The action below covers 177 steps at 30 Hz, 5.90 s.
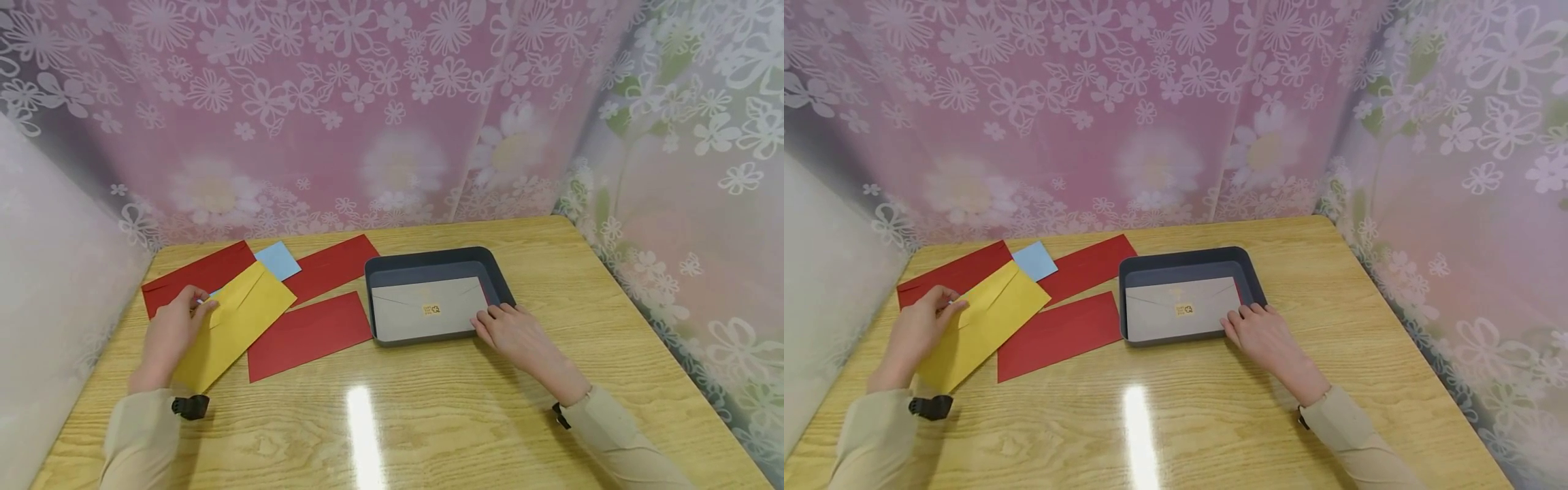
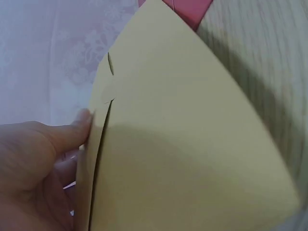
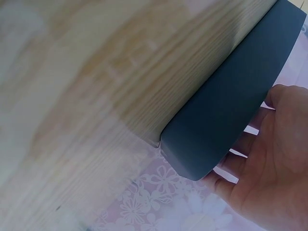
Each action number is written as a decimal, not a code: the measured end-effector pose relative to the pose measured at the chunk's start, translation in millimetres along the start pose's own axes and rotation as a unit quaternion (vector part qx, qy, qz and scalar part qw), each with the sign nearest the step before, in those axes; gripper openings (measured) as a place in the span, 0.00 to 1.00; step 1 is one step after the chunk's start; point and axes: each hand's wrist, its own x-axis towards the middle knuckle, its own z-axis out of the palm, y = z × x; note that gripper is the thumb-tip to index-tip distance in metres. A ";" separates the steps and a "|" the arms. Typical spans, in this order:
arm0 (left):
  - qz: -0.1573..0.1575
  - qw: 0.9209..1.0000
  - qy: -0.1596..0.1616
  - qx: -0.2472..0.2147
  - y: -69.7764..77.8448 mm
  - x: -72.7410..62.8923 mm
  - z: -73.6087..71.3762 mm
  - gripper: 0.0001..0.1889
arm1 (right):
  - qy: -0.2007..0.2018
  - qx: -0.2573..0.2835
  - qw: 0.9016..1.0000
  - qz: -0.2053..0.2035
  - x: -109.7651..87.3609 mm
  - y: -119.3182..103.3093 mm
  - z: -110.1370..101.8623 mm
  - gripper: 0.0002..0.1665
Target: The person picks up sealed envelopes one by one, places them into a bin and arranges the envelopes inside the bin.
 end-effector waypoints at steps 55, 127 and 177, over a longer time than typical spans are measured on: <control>0.387 0.909 0.149 -0.048 266.4 81.5 68.2 0.07 | -0.022 -0.003 1.000 0.011 3.2 -0.1 -0.4 0.18; 0.170 0.979 -0.062 0.097 85.6 16.3 58.8 0.13 | -0.012 -0.008 1.000 0.008 4.5 -1.8 -0.6 0.21; 0.264 0.960 0.079 0.049 85.4 23.9 48.7 0.12 | 0.019 -0.015 0.999 -0.023 4.9 -1.0 -3.1 0.18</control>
